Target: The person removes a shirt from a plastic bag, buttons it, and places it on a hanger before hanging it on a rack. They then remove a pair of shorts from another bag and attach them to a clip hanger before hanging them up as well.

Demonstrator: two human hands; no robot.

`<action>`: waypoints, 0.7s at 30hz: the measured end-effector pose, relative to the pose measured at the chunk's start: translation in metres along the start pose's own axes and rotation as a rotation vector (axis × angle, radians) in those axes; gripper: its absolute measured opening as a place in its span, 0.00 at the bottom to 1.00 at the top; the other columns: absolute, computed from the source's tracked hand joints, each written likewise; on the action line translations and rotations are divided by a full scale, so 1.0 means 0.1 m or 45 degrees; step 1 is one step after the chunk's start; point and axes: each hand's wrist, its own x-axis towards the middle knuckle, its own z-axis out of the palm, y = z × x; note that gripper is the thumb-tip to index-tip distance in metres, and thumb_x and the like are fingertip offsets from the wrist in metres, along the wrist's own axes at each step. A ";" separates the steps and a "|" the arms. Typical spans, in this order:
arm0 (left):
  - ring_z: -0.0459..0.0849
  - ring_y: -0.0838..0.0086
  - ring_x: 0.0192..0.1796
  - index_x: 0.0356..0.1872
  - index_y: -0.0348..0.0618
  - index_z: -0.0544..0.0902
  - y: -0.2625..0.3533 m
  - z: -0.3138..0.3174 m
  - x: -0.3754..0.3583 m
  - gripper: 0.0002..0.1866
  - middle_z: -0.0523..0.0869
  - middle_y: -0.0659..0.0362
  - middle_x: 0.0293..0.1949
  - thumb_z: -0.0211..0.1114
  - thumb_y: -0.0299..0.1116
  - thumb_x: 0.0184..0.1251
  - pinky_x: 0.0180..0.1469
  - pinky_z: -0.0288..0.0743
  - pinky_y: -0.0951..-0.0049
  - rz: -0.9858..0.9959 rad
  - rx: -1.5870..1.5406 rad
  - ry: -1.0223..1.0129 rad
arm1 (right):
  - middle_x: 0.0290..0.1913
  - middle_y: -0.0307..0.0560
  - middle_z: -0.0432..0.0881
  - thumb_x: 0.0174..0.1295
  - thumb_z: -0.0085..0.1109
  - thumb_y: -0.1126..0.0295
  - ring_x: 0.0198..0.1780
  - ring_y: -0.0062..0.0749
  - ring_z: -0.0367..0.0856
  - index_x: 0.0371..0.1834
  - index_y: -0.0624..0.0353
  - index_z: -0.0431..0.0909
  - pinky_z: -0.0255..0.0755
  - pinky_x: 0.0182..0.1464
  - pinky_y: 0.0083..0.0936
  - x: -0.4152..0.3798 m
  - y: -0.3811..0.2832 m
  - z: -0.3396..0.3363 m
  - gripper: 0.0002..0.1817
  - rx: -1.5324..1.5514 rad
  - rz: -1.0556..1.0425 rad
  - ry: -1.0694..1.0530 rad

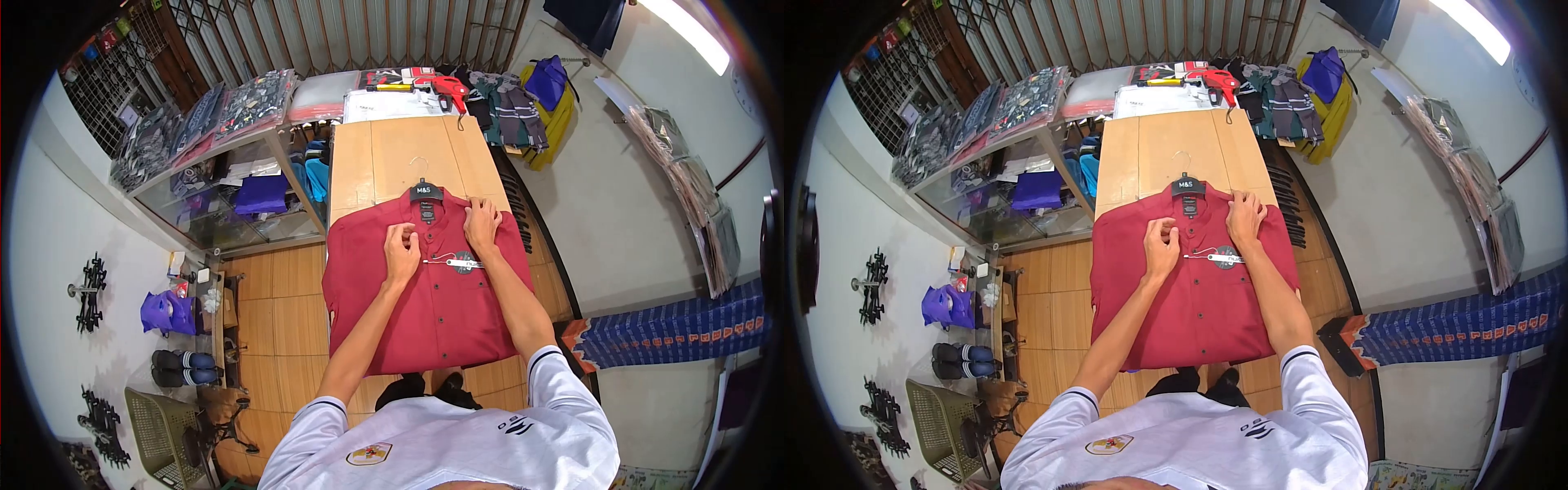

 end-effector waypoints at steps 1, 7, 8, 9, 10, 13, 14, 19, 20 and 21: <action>0.85 0.62 0.46 0.49 0.36 0.83 0.04 -0.06 0.00 0.10 0.81 0.51 0.47 0.65 0.20 0.68 0.49 0.83 0.65 -0.129 -0.031 -0.049 | 0.56 0.49 0.80 0.71 0.61 0.66 0.64 0.46 0.74 0.59 0.51 0.80 0.59 0.70 0.59 -0.04 -0.02 -0.06 0.15 0.017 -0.009 0.039; 0.68 0.48 0.72 0.67 0.46 0.76 0.50 -0.68 0.13 0.32 0.73 0.48 0.69 0.72 0.29 0.59 0.72 0.62 0.45 0.261 0.559 0.151 | 0.52 0.43 0.82 0.72 0.61 0.66 0.59 0.43 0.76 0.58 0.50 0.78 0.60 0.70 0.52 -0.26 -0.09 -0.62 0.14 0.025 -0.181 0.301; 0.65 0.49 0.76 0.70 0.48 0.75 0.62 -0.82 0.16 0.35 0.71 0.50 0.73 0.74 0.33 0.59 0.73 0.57 0.41 0.315 0.611 0.153 | 0.52 0.43 0.82 0.71 0.62 0.67 0.59 0.43 0.76 0.58 0.50 0.78 0.60 0.69 0.51 -0.30 -0.13 -0.76 0.14 0.017 -0.218 0.344; 0.66 0.51 0.76 0.71 0.49 0.75 0.76 -0.95 0.16 0.35 0.72 0.51 0.73 0.74 0.35 0.60 0.74 0.54 0.40 0.345 0.691 0.096 | 0.52 0.43 0.81 0.71 0.62 0.67 0.58 0.42 0.76 0.58 0.50 0.78 0.60 0.69 0.50 -0.35 -0.17 -0.90 0.14 0.010 -0.258 0.384; 0.67 0.53 0.76 0.72 0.50 0.74 0.90 -1.08 0.16 0.36 0.73 0.52 0.72 0.75 0.36 0.61 0.75 0.51 0.39 0.374 0.774 0.040 | 0.52 0.43 0.81 0.70 0.63 0.67 0.58 0.42 0.76 0.57 0.50 0.78 0.60 0.69 0.49 -0.41 -0.22 -1.06 0.14 0.008 -0.299 0.426; 0.74 0.58 0.71 0.68 0.49 0.78 1.18 -1.41 0.01 0.31 0.81 0.55 0.64 0.76 0.40 0.64 0.75 0.49 0.40 0.389 0.870 -0.068 | 0.49 0.45 0.81 0.69 0.63 0.70 0.56 0.45 0.76 0.56 0.52 0.77 0.61 0.67 0.47 -0.61 -0.34 -1.49 0.14 0.160 -0.421 0.540; 0.76 0.60 0.69 0.66 0.49 0.80 1.28 -1.53 -0.09 0.28 0.81 0.56 0.62 0.75 0.41 0.65 0.75 0.49 0.40 0.406 0.885 -0.069 | 0.49 0.46 0.80 0.69 0.63 0.71 0.55 0.46 0.76 0.56 0.53 0.77 0.61 0.66 0.47 -0.66 -0.36 -1.63 0.14 0.209 -0.458 0.573; 0.81 0.64 0.59 0.48 0.48 0.85 2.11 -2.01 -0.88 0.15 0.85 0.61 0.52 0.76 0.40 0.64 0.72 0.52 0.43 0.492 0.973 0.087 | 0.53 0.48 0.82 0.70 0.62 0.72 0.59 0.46 0.77 0.59 0.55 0.74 0.52 0.76 0.59 -1.07 -0.53 -2.30 0.16 0.378 -0.608 0.680; 0.81 0.65 0.58 0.46 0.47 0.85 2.30 -2.12 -1.11 0.15 0.85 0.61 0.51 0.77 0.40 0.64 0.72 0.53 0.44 0.493 1.012 0.120 | 0.54 0.48 0.82 0.69 0.63 0.72 0.60 0.45 0.77 0.60 0.56 0.75 0.50 0.77 0.59 -1.17 -0.58 -2.41 0.17 0.403 -0.628 0.688; 0.83 0.66 0.55 0.41 0.47 0.84 2.48 -2.21 -1.33 0.13 0.86 0.62 0.47 0.78 0.39 0.62 0.71 0.54 0.45 0.565 1.017 0.186 | 0.54 0.48 0.82 0.69 0.63 0.71 0.60 0.45 0.77 0.60 0.56 0.75 0.50 0.77 0.59 -1.29 -0.63 -2.53 0.18 0.418 -0.662 0.682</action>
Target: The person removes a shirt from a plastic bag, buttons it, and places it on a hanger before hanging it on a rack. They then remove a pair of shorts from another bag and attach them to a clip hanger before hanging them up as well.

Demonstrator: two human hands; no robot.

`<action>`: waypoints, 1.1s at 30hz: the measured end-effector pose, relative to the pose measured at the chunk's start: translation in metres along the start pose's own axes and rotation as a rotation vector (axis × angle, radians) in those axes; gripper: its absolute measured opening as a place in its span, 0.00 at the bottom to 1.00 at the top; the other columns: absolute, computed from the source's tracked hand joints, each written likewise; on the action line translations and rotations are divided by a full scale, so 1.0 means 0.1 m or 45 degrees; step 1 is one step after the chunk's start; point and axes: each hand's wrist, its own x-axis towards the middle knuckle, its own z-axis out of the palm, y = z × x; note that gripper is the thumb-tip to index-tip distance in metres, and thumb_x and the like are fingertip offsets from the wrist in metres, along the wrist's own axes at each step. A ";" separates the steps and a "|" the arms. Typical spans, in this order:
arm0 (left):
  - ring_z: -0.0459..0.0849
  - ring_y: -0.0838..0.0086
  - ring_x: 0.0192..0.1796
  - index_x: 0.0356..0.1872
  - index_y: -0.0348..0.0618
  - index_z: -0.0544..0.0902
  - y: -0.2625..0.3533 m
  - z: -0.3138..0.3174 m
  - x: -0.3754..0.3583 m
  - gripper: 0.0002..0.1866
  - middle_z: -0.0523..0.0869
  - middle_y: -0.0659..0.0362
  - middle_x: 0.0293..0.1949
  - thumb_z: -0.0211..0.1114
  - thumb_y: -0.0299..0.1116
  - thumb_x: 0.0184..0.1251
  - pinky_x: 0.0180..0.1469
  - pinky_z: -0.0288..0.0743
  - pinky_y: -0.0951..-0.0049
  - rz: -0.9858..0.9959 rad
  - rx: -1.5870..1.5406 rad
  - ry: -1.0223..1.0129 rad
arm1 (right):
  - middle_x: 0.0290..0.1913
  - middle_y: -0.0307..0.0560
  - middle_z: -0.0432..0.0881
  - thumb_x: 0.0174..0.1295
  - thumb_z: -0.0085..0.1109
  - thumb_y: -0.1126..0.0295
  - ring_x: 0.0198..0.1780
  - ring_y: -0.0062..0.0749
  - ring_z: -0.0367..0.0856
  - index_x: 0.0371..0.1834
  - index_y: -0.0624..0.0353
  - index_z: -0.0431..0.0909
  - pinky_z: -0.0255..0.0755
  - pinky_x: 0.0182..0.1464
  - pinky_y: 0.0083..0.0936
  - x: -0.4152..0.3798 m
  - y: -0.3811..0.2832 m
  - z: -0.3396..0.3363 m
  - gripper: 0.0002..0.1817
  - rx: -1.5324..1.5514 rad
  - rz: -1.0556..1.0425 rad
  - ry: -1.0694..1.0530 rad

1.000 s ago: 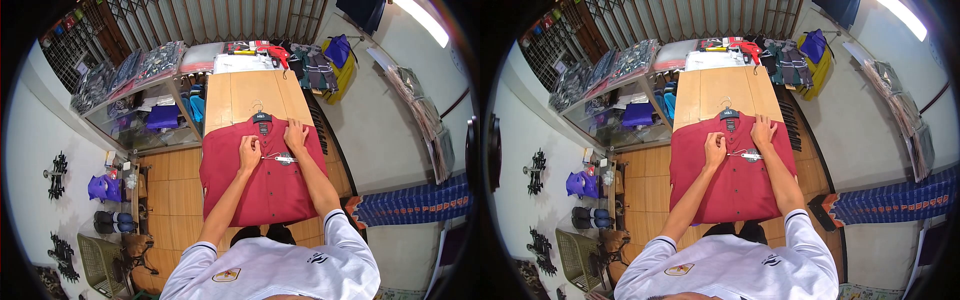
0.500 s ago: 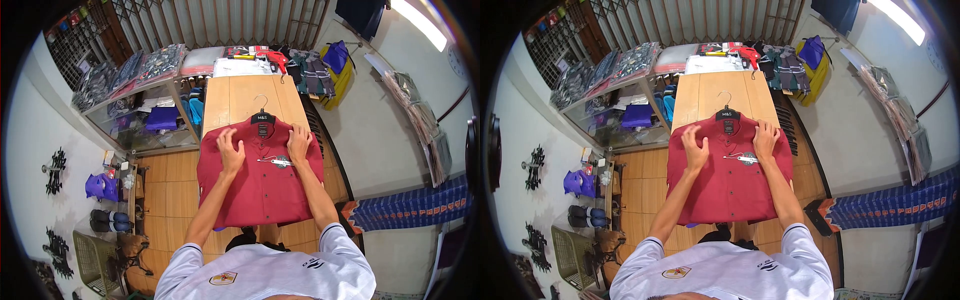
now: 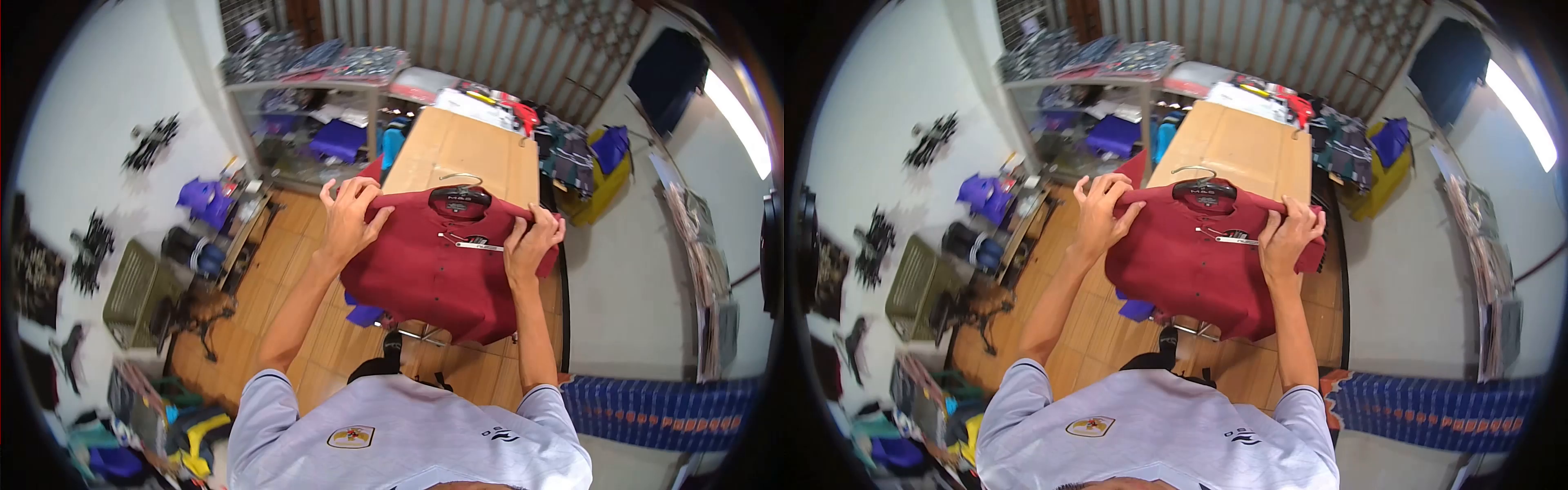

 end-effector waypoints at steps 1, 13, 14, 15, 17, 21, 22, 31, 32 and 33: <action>0.83 0.64 0.53 0.42 0.47 0.84 0.07 -0.22 -0.15 0.14 0.86 0.61 0.45 0.78 0.39 0.61 0.71 0.56 0.46 -0.011 0.021 -0.013 | 0.54 0.48 0.82 0.68 0.64 0.71 0.61 0.45 0.77 0.60 0.56 0.76 0.49 0.77 0.59 0.01 -0.14 -0.11 0.18 0.030 -0.030 -0.005; 0.83 0.53 0.40 0.42 0.40 0.82 0.88 -2.86 -2.31 0.11 0.84 0.52 0.37 0.74 0.33 0.66 0.47 0.75 0.58 -0.558 0.331 0.025 | 0.53 0.45 0.84 0.71 0.64 0.68 0.59 0.42 0.79 0.57 0.55 0.76 0.54 0.75 0.57 -0.39 -2.45 -0.54 0.14 0.722 -0.322 -0.101; 0.83 0.53 0.40 0.41 0.39 0.83 0.92 -3.03 -2.45 0.10 0.83 0.51 0.36 0.74 0.32 0.66 0.46 0.76 0.58 -0.632 0.367 0.061 | 0.53 0.47 0.83 0.71 0.64 0.68 0.58 0.44 0.79 0.57 0.56 0.77 0.58 0.72 0.55 -0.40 -2.68 -0.53 0.14 0.778 -0.371 -0.109; 0.83 0.53 0.39 0.41 0.38 0.83 0.94 -3.20 -2.59 0.09 0.83 0.51 0.35 0.74 0.31 0.66 0.45 0.76 0.59 -0.702 0.404 0.098 | 0.53 0.48 0.83 0.72 0.64 0.68 0.57 0.45 0.79 0.57 0.57 0.77 0.59 0.70 0.53 -0.42 -2.91 -0.52 0.14 0.869 -0.394 -0.164; 0.82 0.52 0.36 0.40 0.38 0.83 0.99 -3.60 -2.83 0.09 0.81 0.50 0.33 0.74 0.29 0.65 0.38 0.77 0.59 -0.735 0.511 0.191 | 0.53 0.50 0.83 0.72 0.64 0.68 0.56 0.48 0.79 0.57 0.58 0.78 0.63 0.67 0.51 -0.49 -3.38 -0.50 0.14 1.047 -0.443 -0.274; 0.81 0.54 0.33 0.38 0.38 0.82 1.00 -4.44 -3.38 0.11 0.79 0.52 0.31 0.76 0.30 0.62 0.34 0.76 0.59 -0.786 0.795 0.310 | 0.52 0.55 0.82 0.63 0.72 0.70 0.52 0.55 0.79 0.55 0.62 0.78 0.70 0.58 0.48 -0.55 -4.46 -0.57 0.20 1.440 -0.628 -0.451; 0.81 0.55 0.33 0.38 0.39 0.81 1.00 -4.66 -3.53 0.11 0.79 0.53 0.31 0.76 0.31 0.62 0.34 0.76 0.59 -0.793 0.861 0.328 | 0.52 0.56 0.81 0.58 0.75 0.71 0.51 0.56 0.78 0.55 0.63 0.77 0.71 0.57 0.47 -0.57 -4.73 -0.59 0.23 1.495 -0.695 -0.483; 0.83 0.57 0.33 0.40 0.40 0.83 1.08 -6.38 -4.63 0.12 0.80 0.55 0.31 0.78 0.31 0.60 0.34 0.77 0.60 -1.051 1.264 0.407 | 0.39 0.56 0.85 0.66 0.71 0.73 0.39 0.56 0.86 0.48 0.64 0.77 0.79 0.44 0.42 -1.24 -7.17 -0.72 0.14 1.977 -0.863 -0.965; 0.83 0.57 0.33 0.40 0.40 0.83 1.11 -6.49 -4.69 0.12 0.80 0.54 0.32 0.78 0.31 0.60 0.35 0.77 0.60 -1.083 1.299 0.421 | 0.39 0.56 0.85 0.65 0.70 0.76 0.40 0.55 0.87 0.48 0.64 0.77 0.79 0.45 0.41 -1.24 -7.40 -0.79 0.13 2.023 -0.918 -0.882; 0.83 0.57 0.33 0.41 0.39 0.83 1.14 -6.65 -4.76 0.12 0.80 0.54 0.32 0.78 0.31 0.61 0.35 0.77 0.60 -1.118 1.328 0.435 | 0.39 0.55 0.85 0.64 0.70 0.76 0.40 0.55 0.87 0.47 0.64 0.78 0.79 0.44 0.42 -1.23 -7.66 -0.86 0.12 2.073 -0.972 -0.845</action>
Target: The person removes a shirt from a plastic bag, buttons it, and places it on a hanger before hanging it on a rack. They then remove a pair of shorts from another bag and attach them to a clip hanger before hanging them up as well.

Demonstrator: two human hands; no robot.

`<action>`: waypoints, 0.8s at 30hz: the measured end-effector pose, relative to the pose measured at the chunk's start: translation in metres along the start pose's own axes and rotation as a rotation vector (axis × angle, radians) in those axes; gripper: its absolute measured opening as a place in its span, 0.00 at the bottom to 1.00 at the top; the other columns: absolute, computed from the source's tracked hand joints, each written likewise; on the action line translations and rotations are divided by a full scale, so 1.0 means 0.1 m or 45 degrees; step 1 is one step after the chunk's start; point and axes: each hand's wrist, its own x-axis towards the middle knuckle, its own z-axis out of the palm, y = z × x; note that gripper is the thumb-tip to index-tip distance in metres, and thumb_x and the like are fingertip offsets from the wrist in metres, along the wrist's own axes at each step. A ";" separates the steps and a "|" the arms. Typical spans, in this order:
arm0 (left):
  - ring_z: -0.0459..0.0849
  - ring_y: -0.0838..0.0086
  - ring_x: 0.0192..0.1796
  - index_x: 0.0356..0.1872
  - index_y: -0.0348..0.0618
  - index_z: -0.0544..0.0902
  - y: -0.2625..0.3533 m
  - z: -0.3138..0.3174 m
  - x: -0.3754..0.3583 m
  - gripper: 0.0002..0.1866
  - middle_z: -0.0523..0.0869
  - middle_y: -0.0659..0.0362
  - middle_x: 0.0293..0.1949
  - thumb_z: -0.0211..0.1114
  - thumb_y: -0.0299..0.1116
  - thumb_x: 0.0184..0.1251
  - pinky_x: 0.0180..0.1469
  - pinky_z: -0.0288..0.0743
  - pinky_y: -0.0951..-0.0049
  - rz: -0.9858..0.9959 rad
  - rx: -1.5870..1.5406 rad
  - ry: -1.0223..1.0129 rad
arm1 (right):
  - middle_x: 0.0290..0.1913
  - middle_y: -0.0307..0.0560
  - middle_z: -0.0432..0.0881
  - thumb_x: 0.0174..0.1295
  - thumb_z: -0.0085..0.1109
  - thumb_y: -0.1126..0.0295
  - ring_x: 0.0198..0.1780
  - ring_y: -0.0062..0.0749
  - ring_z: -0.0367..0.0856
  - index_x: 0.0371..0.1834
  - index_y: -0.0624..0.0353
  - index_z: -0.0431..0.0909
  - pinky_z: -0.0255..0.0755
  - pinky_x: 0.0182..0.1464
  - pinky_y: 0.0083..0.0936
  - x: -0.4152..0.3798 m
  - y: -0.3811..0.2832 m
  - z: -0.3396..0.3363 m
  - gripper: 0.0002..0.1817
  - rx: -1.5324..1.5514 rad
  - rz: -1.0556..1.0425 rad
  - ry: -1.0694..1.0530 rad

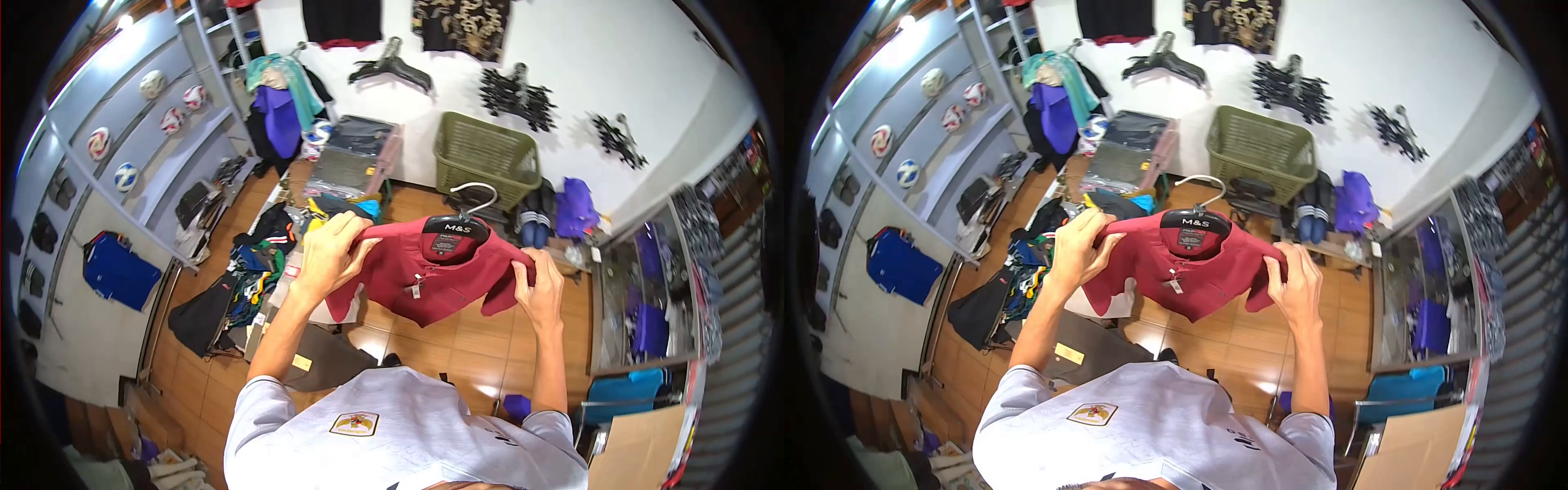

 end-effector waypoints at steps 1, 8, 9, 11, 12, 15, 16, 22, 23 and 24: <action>0.83 0.57 0.34 0.41 0.39 0.84 -0.11 -0.08 0.02 0.12 0.80 0.54 0.32 0.77 0.31 0.61 0.36 0.77 0.61 -0.034 0.027 0.006 | 0.39 0.55 0.85 0.63 0.71 0.77 0.41 0.56 0.87 0.47 0.63 0.78 0.80 0.44 0.42 0.18 -0.01 0.15 0.12 0.021 -0.067 -0.008; 0.82 0.58 0.32 0.38 0.39 0.85 -0.89 -0.28 0.18 0.12 0.82 0.53 0.30 0.79 0.32 0.60 0.35 0.76 0.63 -0.268 0.161 0.175 | 0.39 0.56 0.85 0.65 0.67 0.80 0.41 0.57 0.87 0.50 0.62 0.77 0.80 0.41 0.42 0.97 0.09 1.21 0.13 0.231 -0.085 -0.113; 0.82 0.58 0.32 0.39 0.39 0.85 -0.99 -0.27 0.22 0.12 0.82 0.53 0.30 0.79 0.32 0.59 0.35 0.76 0.63 -0.293 0.176 0.207 | 0.40 0.56 0.85 0.64 0.67 0.80 0.41 0.57 0.87 0.50 0.63 0.77 0.80 0.41 0.42 1.12 0.08 1.33 0.13 0.260 -0.118 -0.096; 0.83 0.58 0.33 0.39 0.38 0.86 -1.18 -0.23 0.33 0.12 0.83 0.52 0.31 0.79 0.32 0.59 0.36 0.76 0.64 -0.312 0.211 0.267 | 0.40 0.57 0.85 0.64 0.67 0.80 0.41 0.57 0.87 0.51 0.63 0.78 0.81 0.41 0.42 1.38 0.12 1.55 0.13 0.298 -0.180 -0.072; 0.83 0.58 0.32 0.39 0.38 0.86 -1.28 -0.20 0.38 0.13 0.84 0.52 0.31 0.79 0.32 0.59 0.36 0.76 0.64 -0.309 0.231 0.294 | 0.41 0.57 0.85 0.64 0.67 0.79 0.41 0.57 0.87 0.51 0.63 0.79 0.81 0.41 0.42 1.50 0.18 1.66 0.13 0.308 -0.208 -0.067; 0.85 0.59 0.32 0.40 0.37 0.86 -1.49 -0.11 0.59 0.14 0.86 0.51 0.32 0.80 0.33 0.60 0.36 0.78 0.67 -0.395 0.212 0.358 | 0.41 0.56 0.85 0.65 0.67 0.79 0.41 0.57 0.87 0.51 0.62 0.79 0.81 0.41 0.42 1.90 0.38 1.92 0.13 0.288 -0.287 -0.025; 0.86 0.60 0.32 0.40 0.37 0.87 -1.55 -0.08 0.67 0.14 0.87 0.51 0.32 0.81 0.34 0.60 0.36 0.78 0.68 -0.442 0.194 0.375 | 0.42 0.56 0.86 0.65 0.67 0.79 0.41 0.57 0.87 0.51 0.62 0.80 0.81 0.42 0.42 2.04 0.46 2.01 0.12 0.276 -0.311 -0.010; 0.83 0.85 0.37 0.41 0.35 0.87 -2.03 0.00 1.13 0.13 0.90 0.62 0.35 0.81 0.31 0.63 0.41 0.78 0.76 -0.786 -0.142 0.406 | 0.43 0.54 0.87 0.68 0.66 0.74 0.41 0.56 0.88 0.53 0.61 0.81 0.82 0.41 0.41 2.94 0.94 2.47 0.12 0.274 -0.375 0.109; 0.83 0.85 0.38 0.42 0.36 0.87 -2.14 0.05 1.17 0.13 0.90 0.63 0.35 0.82 0.31 0.63 0.42 0.79 0.77 -0.804 -0.220 0.457 | 0.43 0.54 0.87 0.68 0.66 0.74 0.41 0.56 0.88 0.54 0.61 0.81 0.82 0.41 0.41 3.07 1.00 2.54 0.12 0.278 -0.375 0.112; 0.83 0.84 0.38 0.42 0.36 0.87 -2.26 0.10 1.17 0.14 0.90 0.65 0.36 0.82 0.31 0.63 0.44 0.79 0.77 -0.824 -0.298 0.503 | 0.43 0.55 0.87 0.68 0.66 0.74 0.41 0.56 0.88 0.54 0.61 0.81 0.82 0.41 0.41 3.21 1.05 2.61 0.13 0.283 -0.381 0.121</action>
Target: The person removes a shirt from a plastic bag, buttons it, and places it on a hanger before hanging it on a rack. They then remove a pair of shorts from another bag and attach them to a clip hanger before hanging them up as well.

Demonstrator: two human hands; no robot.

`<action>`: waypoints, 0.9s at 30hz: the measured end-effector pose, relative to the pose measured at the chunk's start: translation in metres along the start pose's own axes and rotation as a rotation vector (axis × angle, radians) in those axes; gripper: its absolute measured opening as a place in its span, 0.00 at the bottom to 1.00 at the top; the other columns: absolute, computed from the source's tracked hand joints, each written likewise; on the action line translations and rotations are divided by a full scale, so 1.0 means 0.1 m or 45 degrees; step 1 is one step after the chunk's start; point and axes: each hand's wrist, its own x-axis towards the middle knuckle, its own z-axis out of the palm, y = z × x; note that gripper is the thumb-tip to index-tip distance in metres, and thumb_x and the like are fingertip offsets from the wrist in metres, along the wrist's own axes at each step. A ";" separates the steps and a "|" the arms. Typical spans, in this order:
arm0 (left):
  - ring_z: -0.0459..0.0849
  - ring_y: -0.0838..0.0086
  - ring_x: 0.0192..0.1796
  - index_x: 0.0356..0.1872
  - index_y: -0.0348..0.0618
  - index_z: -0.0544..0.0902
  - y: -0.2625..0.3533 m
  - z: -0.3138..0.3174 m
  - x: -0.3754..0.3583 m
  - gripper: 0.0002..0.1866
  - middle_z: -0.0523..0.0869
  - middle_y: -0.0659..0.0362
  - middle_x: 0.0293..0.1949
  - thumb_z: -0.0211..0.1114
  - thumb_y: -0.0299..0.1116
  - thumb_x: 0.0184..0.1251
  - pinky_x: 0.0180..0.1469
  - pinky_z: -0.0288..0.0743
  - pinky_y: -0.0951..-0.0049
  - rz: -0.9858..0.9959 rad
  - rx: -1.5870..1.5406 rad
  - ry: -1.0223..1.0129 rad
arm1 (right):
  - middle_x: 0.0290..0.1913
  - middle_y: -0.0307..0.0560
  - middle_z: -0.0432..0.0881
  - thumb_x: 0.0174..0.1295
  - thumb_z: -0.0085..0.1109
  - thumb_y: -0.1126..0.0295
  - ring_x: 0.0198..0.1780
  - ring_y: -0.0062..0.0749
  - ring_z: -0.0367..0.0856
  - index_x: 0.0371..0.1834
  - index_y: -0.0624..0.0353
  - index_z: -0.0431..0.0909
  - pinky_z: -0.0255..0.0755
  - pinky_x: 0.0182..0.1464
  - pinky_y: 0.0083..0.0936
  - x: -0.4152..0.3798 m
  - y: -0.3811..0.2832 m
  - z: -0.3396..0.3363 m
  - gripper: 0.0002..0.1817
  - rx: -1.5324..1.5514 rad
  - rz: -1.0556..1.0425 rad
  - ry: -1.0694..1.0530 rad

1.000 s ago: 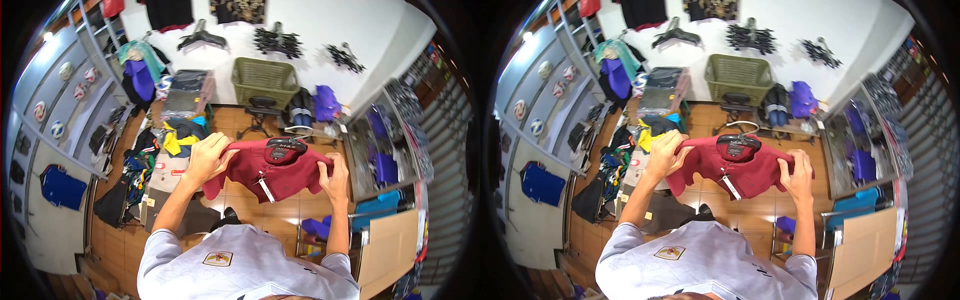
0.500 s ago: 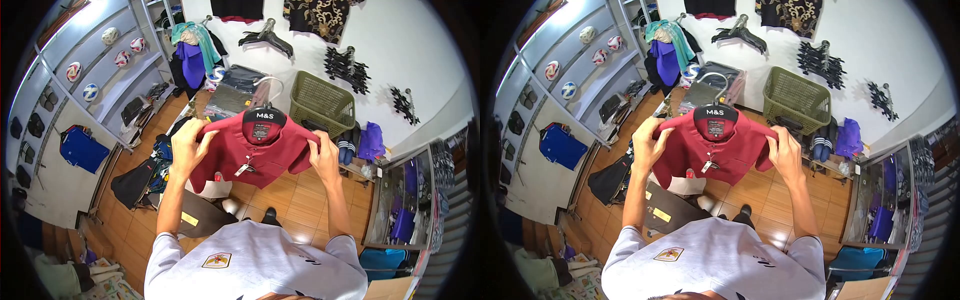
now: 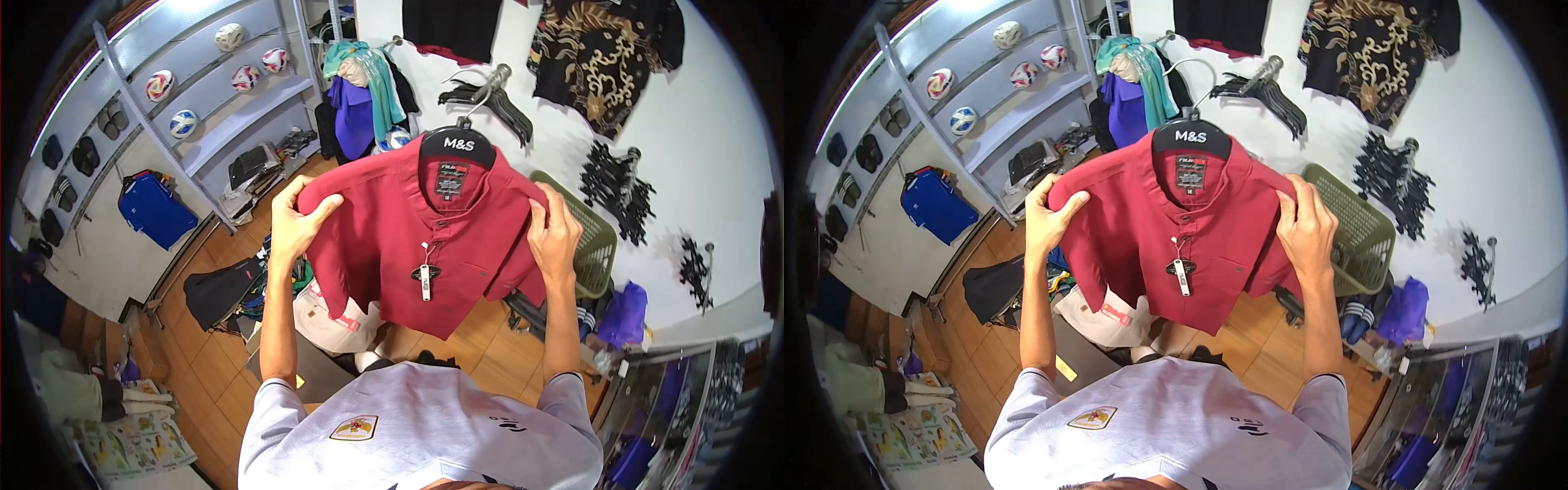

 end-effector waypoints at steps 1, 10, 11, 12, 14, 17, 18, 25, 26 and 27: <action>0.86 0.81 0.44 0.50 0.36 0.87 -0.13 0.01 0.07 0.17 0.91 0.63 0.43 0.81 0.28 0.63 0.52 0.80 0.75 -0.096 -0.120 -0.037 | 0.43 0.55 0.87 0.68 0.67 0.73 0.41 0.56 0.88 0.54 0.61 0.82 0.82 0.40 0.41 0.11 0.09 0.06 0.13 0.003 -0.003 0.006; 0.87 0.76 0.53 0.62 0.35 0.83 -0.93 0.30 0.63 0.27 0.90 0.59 0.52 0.81 0.27 0.62 0.62 0.79 0.71 -0.156 -0.302 0.076 | 0.42 0.56 0.88 0.68 0.68 0.73 0.40 0.56 0.88 0.56 0.61 0.83 0.82 0.40 0.40 0.82 0.68 0.86 0.15 0.055 -0.067 0.027; 0.87 0.76 0.53 0.63 0.35 0.82 -1.06 0.33 0.73 0.28 0.90 0.59 0.52 0.81 0.27 0.62 0.62 0.79 0.71 -0.128 -0.297 0.096 | 0.42 0.56 0.88 0.69 0.67 0.72 0.40 0.56 0.88 0.56 0.61 0.83 0.81 0.40 0.40 0.90 0.74 0.97 0.14 0.057 -0.047 0.027; 0.86 0.76 0.53 0.64 0.36 0.81 -1.17 0.35 0.82 0.28 0.90 0.59 0.52 0.81 0.27 0.62 0.63 0.78 0.71 -0.102 -0.292 0.114 | 0.42 0.55 0.88 0.69 0.67 0.72 0.40 0.56 0.88 0.56 0.61 0.83 0.81 0.40 0.39 1.00 0.78 1.06 0.14 0.044 -0.041 0.044; 0.82 0.65 0.62 0.69 0.35 0.74 -1.37 0.42 0.97 0.38 0.84 0.50 0.60 0.83 0.34 0.61 0.69 0.73 0.64 -0.075 -0.040 0.284 | 0.42 0.55 0.88 0.70 0.67 0.72 0.40 0.55 0.88 0.56 0.60 0.83 0.81 0.40 0.39 1.21 0.82 1.19 0.14 0.010 -0.017 0.076; 0.73 0.50 0.72 0.73 0.31 0.69 -1.78 0.57 1.17 0.45 0.74 0.40 0.68 0.83 0.41 0.59 0.76 0.64 0.55 -0.039 0.398 0.685 | 0.43 0.56 0.88 0.71 0.65 0.73 0.41 0.56 0.88 0.56 0.61 0.83 0.81 0.41 0.39 1.61 0.86 1.35 0.13 -0.051 -0.024 0.193; 0.73 0.48 0.71 0.73 0.30 0.68 -1.86 0.63 1.20 0.43 0.74 0.39 0.67 0.81 0.39 0.62 0.76 0.64 0.55 -0.048 0.435 0.771 | 0.44 0.57 0.88 0.71 0.65 0.73 0.41 0.56 0.88 0.56 0.61 0.83 0.81 0.42 0.39 1.75 0.88 1.40 0.13 -0.076 -0.037 0.235; 0.73 0.54 0.69 0.71 0.29 0.65 -2.91 1.45 1.03 0.43 0.74 0.41 0.64 0.80 0.42 0.65 0.74 0.65 0.57 -0.430 0.018 0.576 | 0.48 0.62 0.89 0.74 0.62 0.66 0.45 0.58 0.90 0.57 0.59 0.86 0.82 0.48 0.41 2.94 1.01 1.70 0.14 -0.183 -0.071 0.497; 0.72 0.55 0.71 0.74 0.29 0.63 -3.03 1.62 1.04 0.47 0.73 0.40 0.67 0.80 0.46 0.65 0.76 0.64 0.58 -0.486 -0.141 0.551 | 0.46 0.62 0.89 0.75 0.61 0.63 0.44 0.59 0.89 0.57 0.57 0.86 0.82 0.48 0.42 3.14 0.98 1.72 0.14 -0.175 -0.011 0.499; 0.70 0.54 0.74 0.76 0.28 0.59 -3.09 1.78 1.06 0.52 0.71 0.39 0.71 0.80 0.51 0.64 0.77 0.61 0.57 -0.622 -0.134 0.526 | 0.45 0.63 0.89 0.75 0.61 0.61 0.44 0.61 0.89 0.57 0.57 0.86 0.82 0.48 0.44 3.33 0.96 1.76 0.15 -0.216 0.007 0.498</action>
